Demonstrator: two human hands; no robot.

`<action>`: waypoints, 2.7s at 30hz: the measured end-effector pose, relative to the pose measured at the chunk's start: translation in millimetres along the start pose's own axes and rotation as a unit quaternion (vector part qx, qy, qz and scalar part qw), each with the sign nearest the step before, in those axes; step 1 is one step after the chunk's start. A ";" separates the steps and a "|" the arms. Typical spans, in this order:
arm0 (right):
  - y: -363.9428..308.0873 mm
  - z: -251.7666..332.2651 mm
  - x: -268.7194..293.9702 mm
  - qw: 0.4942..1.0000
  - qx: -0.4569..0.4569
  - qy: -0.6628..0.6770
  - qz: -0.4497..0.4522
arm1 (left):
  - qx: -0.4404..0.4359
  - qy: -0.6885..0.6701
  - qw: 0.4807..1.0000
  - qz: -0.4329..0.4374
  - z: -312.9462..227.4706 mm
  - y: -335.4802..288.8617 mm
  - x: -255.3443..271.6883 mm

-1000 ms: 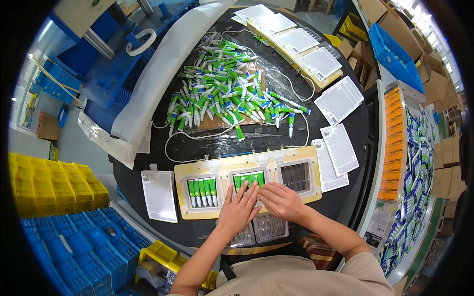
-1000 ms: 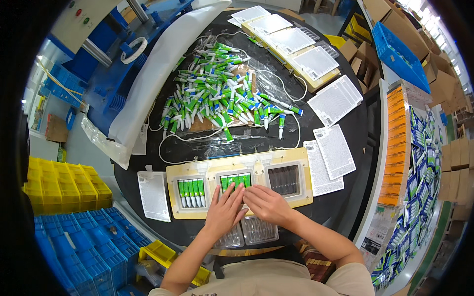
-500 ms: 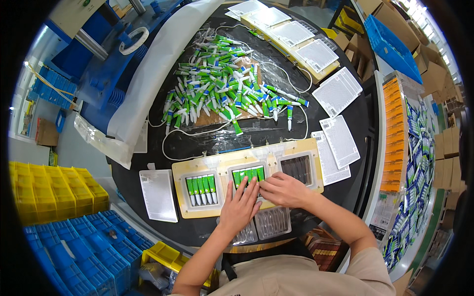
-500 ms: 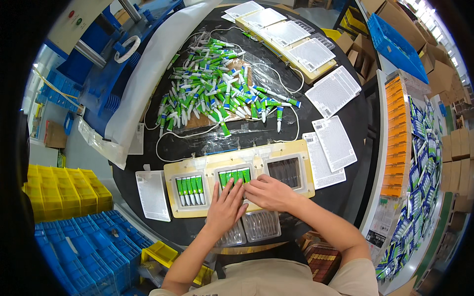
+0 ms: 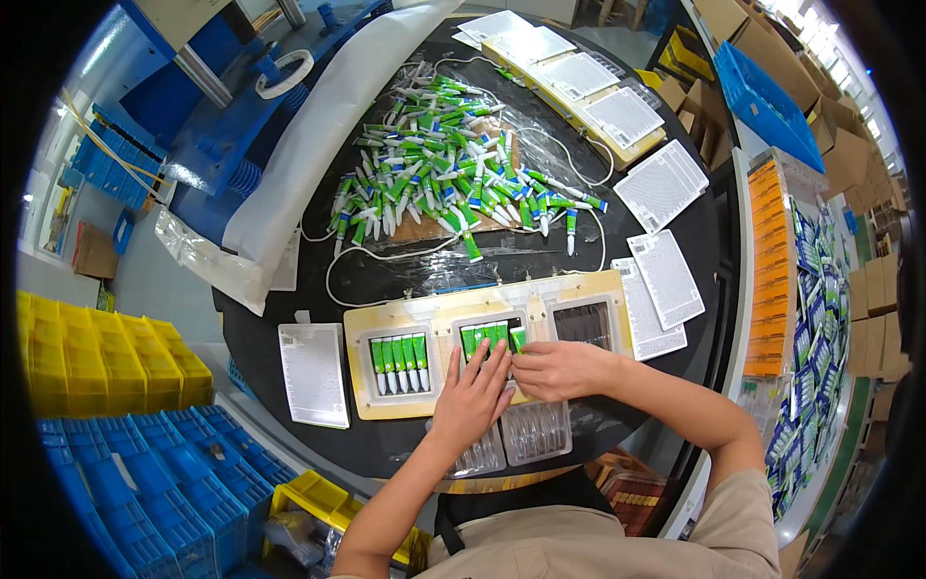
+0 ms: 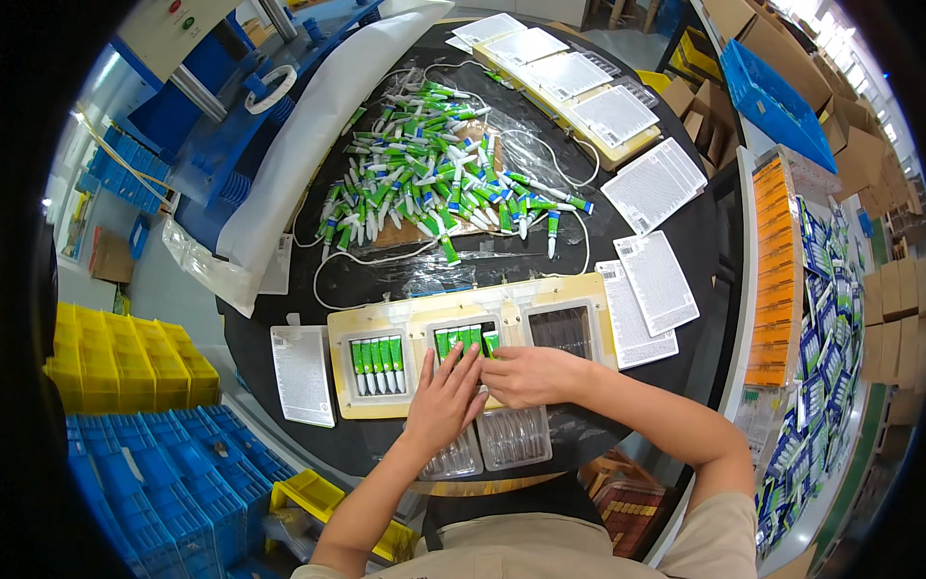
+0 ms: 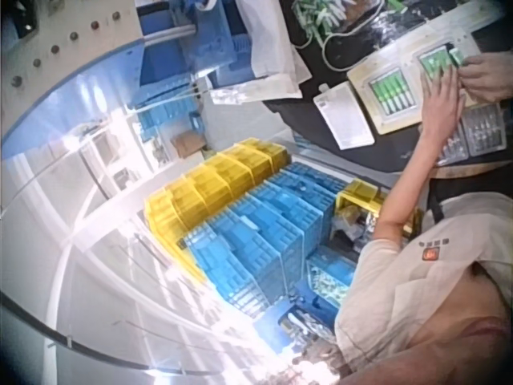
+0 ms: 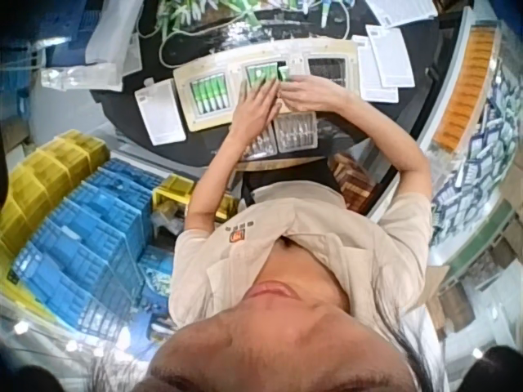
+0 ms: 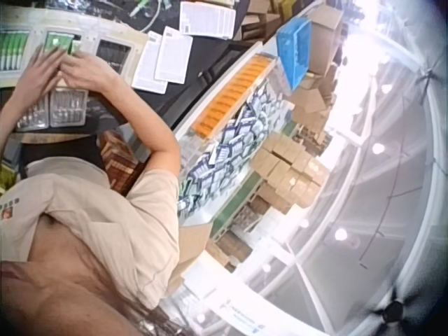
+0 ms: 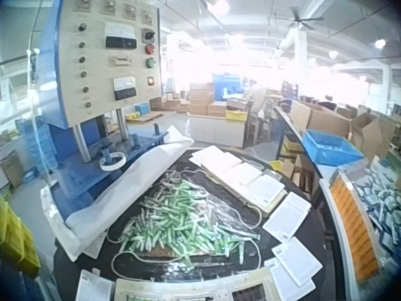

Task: The person repeatedly picks green cylindrical batteries from a pile on the table and places them into a three-slot wooden jig. They then cover the jig with white paper sheets and clear plastic trays, remove the batteries, and repeat the cycle.

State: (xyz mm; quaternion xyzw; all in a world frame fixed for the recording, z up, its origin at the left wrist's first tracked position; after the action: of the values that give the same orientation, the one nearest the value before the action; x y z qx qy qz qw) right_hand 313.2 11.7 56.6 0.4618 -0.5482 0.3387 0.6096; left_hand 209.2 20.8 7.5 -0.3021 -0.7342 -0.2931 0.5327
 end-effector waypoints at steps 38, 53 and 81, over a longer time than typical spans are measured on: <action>-147.3 -174.3 -20.7 0.650 -0.729 0.145 -0.160 | 0.088 0.024 0.991 -0.096 64.9 246.1 -4.1; -112.0 -6.6 31.0 0.900 -0.374 0.030 -0.221 | -0.096 -0.068 0.979 -0.165 -77.6 75.8 38.5; -168.7 -179.2 21.0 0.834 -0.522 -0.019 -0.176 | 0.041 -0.001 0.995 -0.093 46.4 250.1 10.9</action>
State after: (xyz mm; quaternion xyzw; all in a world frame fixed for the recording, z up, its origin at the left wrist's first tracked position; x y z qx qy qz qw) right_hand 535.5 119.1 49.7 0.1702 -0.5644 -0.1200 0.7988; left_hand 367.4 218.6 33.0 -0.2106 -0.7713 -0.3107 0.5140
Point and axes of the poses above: each hand's wrist, its own y-axis towards the middle knuckle, its own x-axis out of the back of the hand, z = x × y, the point moved 8 cm from there along y, towards the middle knuckle, and after that the axes turned 4 degrees about z, right-handed, at the moved point
